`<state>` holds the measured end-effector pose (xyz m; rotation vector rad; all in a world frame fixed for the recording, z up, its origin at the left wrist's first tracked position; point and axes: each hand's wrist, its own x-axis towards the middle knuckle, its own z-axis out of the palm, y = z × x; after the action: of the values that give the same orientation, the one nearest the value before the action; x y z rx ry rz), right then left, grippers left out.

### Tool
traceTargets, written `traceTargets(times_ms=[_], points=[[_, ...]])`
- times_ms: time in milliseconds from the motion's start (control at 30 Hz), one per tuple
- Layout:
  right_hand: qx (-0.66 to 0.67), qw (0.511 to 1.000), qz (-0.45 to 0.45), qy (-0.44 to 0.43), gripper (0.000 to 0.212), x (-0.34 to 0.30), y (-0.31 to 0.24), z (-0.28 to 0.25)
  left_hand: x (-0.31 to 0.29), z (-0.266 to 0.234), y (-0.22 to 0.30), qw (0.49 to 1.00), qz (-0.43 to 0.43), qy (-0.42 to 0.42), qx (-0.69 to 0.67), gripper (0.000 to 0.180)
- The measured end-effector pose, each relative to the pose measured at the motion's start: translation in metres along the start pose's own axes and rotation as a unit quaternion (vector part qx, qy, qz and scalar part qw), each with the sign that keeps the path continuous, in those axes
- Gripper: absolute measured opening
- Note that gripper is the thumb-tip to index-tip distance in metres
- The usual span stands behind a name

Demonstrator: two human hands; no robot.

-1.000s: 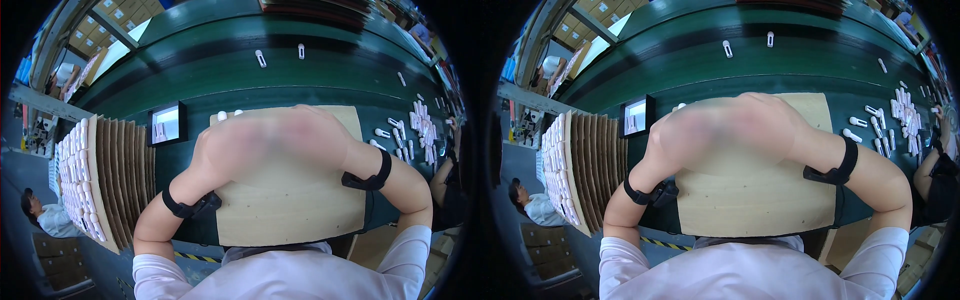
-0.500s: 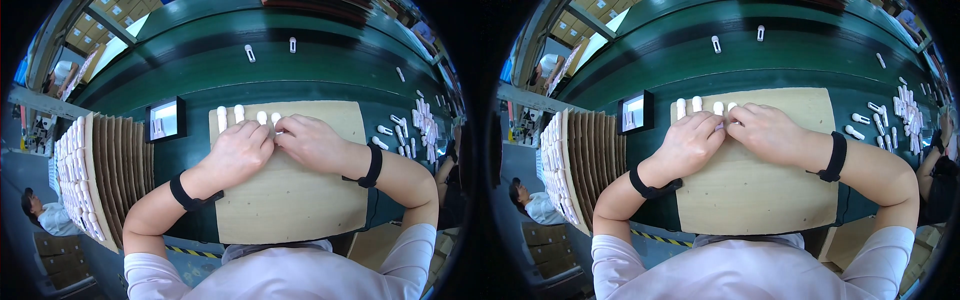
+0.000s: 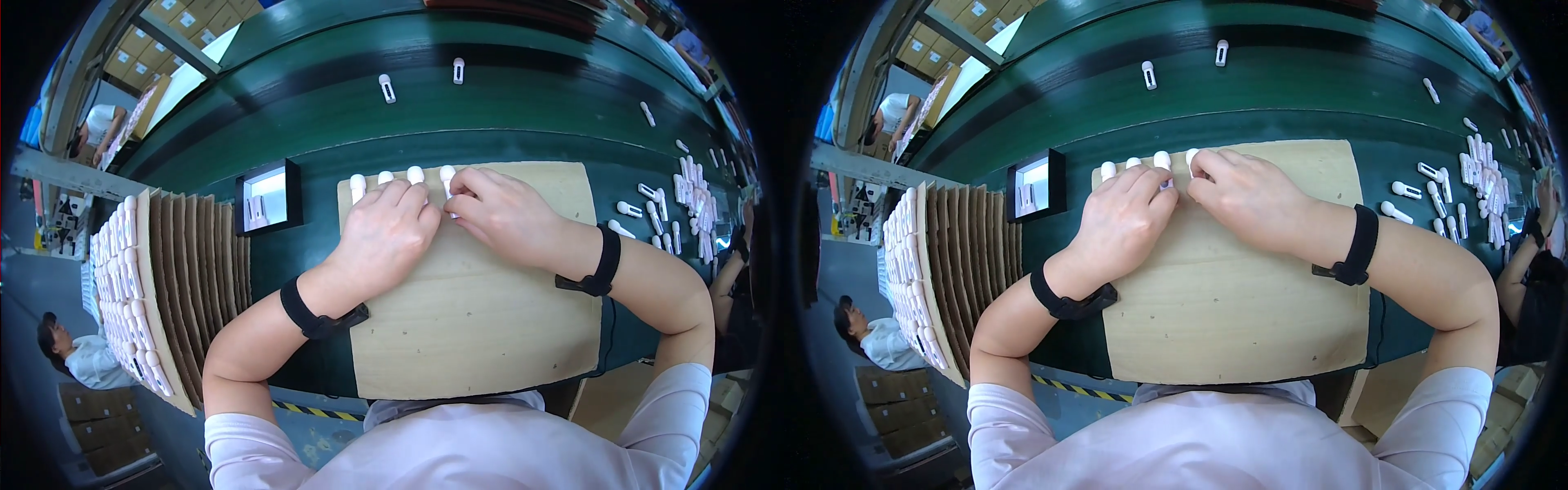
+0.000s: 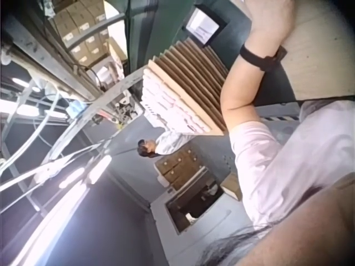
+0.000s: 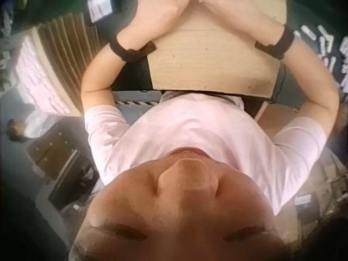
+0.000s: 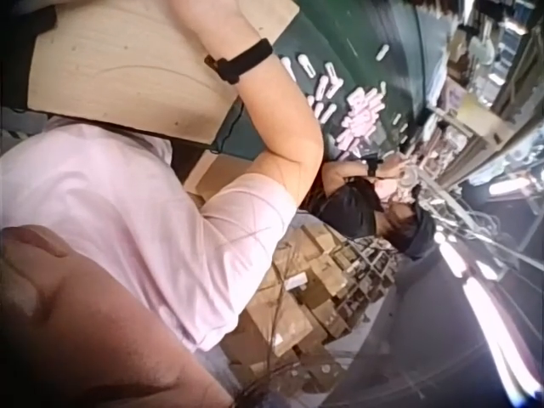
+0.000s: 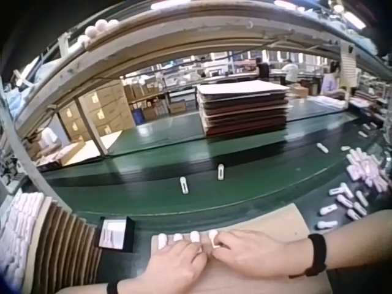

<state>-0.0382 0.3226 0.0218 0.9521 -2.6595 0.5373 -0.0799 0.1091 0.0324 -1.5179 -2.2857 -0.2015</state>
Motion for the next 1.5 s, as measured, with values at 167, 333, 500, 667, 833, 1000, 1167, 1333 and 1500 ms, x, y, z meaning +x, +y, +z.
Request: traceTargets(times_ms=[167,333,500,667,833,1000,1167,1333,1500], points=[[0.02,1.0,0.011,0.005,0.019,0.0,-0.003,-0.002,-0.003,0.001,-0.002,1.0,-0.007,0.019,0.001,0.015],[0.025,1.0,0.007,0.006,0.023,-0.002,-0.004,-0.006,-0.003,-0.013,0.0,0.996,-0.05,0.018,-0.066,0.013],[0.018,0.999,0.034,-0.016,0.025,-0.009,0.001,-0.022,0.007,-0.044,-0.027,0.981,-0.107,0.044,-0.154,0.013],[-0.005,0.997,0.072,-0.029,0.025,-0.008,0.01,-0.046,0.021,-0.049,-0.1,0.98,-0.165,-0.01,-0.112,0.013],[-0.009,0.994,0.107,-0.005,0.024,-0.01,0.029,-0.058,0.053,-0.007,-0.159,0.973,-0.181,-0.139,-0.041,0.02],[0.014,0.991,0.136,-0.006,0.023,-0.012,0.037,-0.068,0.06,0.051,-0.212,0.981,-0.072,-0.15,0.096,0.031],[0.007,0.99,0.14,-0.012,0.023,-0.024,0.042,-0.075,0.062,0.079,-0.235,0.967,-0.056,-0.202,0.144,0.038],[0.032,0.991,0.131,-0.003,0.023,-0.028,0.045,-0.077,0.063,0.069,-0.231,0.943,-0.221,-0.245,0.045,0.033],[0.114,0.98,0.16,0.019,0.022,-0.02,0.044,-0.076,0.077,0.031,-0.188,0.961,-0.221,-0.115,-0.123,0.023]])
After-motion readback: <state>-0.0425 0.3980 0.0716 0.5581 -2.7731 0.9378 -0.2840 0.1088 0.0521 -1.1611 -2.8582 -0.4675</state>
